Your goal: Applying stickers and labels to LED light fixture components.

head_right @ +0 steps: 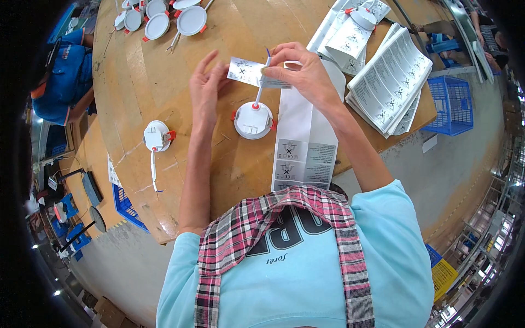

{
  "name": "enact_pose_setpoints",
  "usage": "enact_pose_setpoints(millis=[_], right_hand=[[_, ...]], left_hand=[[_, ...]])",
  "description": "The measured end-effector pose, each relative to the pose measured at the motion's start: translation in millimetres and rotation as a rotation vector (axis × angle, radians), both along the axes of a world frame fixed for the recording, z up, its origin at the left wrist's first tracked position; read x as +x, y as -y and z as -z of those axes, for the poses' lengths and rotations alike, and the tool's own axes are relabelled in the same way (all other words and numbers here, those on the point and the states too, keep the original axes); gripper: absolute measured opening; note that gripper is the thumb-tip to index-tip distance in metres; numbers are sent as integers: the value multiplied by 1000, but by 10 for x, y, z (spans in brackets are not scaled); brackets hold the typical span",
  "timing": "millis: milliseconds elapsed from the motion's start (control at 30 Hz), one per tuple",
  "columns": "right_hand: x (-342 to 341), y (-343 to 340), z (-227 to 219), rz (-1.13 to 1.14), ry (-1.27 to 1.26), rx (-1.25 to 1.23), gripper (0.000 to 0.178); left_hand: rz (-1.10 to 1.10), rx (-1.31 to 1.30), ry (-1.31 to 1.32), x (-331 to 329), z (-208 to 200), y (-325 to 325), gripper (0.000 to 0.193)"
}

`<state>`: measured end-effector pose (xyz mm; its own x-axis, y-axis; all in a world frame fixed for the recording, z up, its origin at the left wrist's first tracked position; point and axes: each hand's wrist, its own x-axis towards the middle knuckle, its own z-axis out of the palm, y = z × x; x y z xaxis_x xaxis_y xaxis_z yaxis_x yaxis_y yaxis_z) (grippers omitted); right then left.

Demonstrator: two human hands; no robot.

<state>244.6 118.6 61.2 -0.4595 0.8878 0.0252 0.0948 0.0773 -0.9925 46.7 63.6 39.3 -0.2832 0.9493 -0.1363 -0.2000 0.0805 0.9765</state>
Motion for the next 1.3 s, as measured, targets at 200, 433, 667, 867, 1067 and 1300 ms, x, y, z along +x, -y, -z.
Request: enact_pose_setpoints(millis=[200, 433, 667, 867, 1067, 1300], right_hand=[[85, -28, 23, 4, 58, 15, 18], [59, -30, -33, -100, 65, 175, 18], [42, 64, -156, -133, 130, 200, 18], [51, 76, -232, -122, 152, 217, 18], [33, 93, -122, -35, 111, 264, 18], [20, 110, -71, -14, 78, 249, 15]], left_hand=[[-29, 103, -96, -41, -22, 85, 42], [388, -49, 415, -44, 63, -123, 43], [850, -160, 571, 45, 65, -348, 51], [874, -61, 676, 104, 185, -359, 51], [808, -88, 613, 19, 149, -327, 47], [652, -28, 563, -69, 137, -275, 25]])
